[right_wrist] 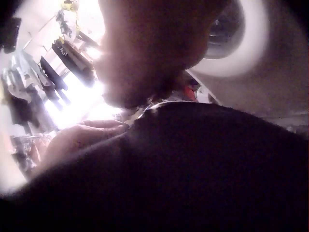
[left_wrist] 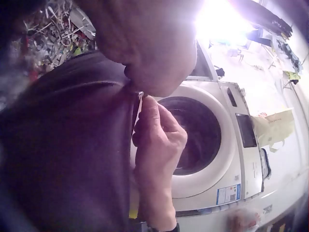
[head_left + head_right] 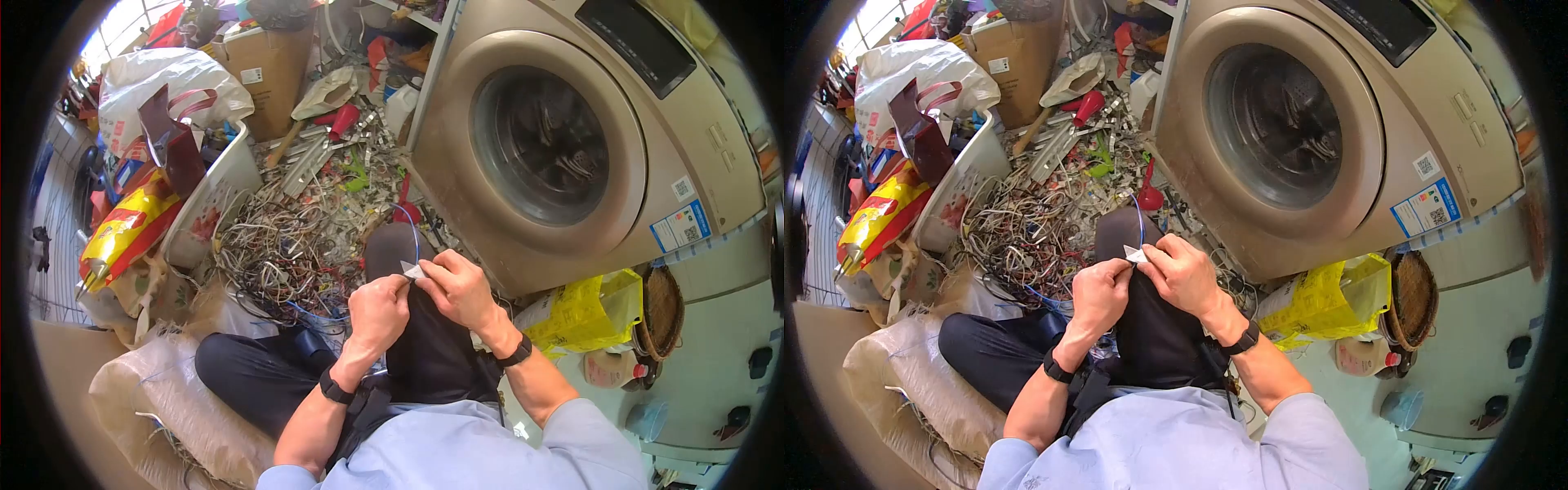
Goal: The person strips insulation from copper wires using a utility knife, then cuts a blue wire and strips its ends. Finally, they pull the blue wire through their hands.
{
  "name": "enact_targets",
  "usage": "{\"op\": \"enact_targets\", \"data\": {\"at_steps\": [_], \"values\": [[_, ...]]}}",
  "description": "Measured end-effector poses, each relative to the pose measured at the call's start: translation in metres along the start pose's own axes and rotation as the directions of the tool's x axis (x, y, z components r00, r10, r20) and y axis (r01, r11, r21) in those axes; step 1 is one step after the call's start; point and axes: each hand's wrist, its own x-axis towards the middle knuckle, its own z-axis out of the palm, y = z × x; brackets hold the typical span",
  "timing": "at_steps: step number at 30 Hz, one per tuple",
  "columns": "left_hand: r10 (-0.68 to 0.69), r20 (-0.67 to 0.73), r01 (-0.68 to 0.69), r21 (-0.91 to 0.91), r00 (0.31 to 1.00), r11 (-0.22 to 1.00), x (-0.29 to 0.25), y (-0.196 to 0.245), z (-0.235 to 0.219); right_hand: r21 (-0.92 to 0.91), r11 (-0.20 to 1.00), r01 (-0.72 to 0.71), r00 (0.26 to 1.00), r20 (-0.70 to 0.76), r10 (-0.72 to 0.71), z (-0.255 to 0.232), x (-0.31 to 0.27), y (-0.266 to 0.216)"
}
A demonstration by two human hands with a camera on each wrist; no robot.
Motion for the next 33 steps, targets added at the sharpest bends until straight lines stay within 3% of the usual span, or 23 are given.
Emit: {"op": "enact_targets", "data": {"at_steps": [7,14,23,25,27,29,33], "values": [[0.011,-0.045,-0.009,0.043,0.999,0.999,0.003,-0.003,0.012,0.026,0.995,-0.092,0.995,-0.024,0.093,0.012,-0.007,0.009],[0.008,-0.045,-0.007,0.012,0.999,1.0,0.005,-0.008,0.009,0.005,0.997,-0.074,0.996,-0.046,0.074,0.023,-0.002,0.011],[-0.072,0.013,0.073,-0.073,0.997,0.995,-0.03,-0.012,-0.005,-0.078,0.989,-0.125,0.986,-0.118,0.115,0.027,-0.007,0.019],[-0.066,-0.027,0.064,-0.07,0.997,0.995,-0.038,-0.012,-0.01,-0.084,0.985,-0.148,0.98,-0.144,0.135,0.03,-0.006,0.02],[-0.235,0.009,0.233,-0.173,0.972,0.957,-0.042,-0.015,-0.014,-0.068,0.986,-0.153,0.979,-0.149,0.142,0.033,-0.01,0.018],[-0.194,-0.009,0.191,-0.146,0.981,0.971,-0.042,-0.02,-0.014,-0.039,0.986,-0.162,0.977,-0.15,0.155,0.033,-0.009,0.017],[-0.198,0.106,0.209,-0.113,0.975,0.971,-0.037,-0.016,-0.016,-0.052,0.981,-0.187,0.974,-0.137,0.179,0.031,-0.012,0.015]]}}
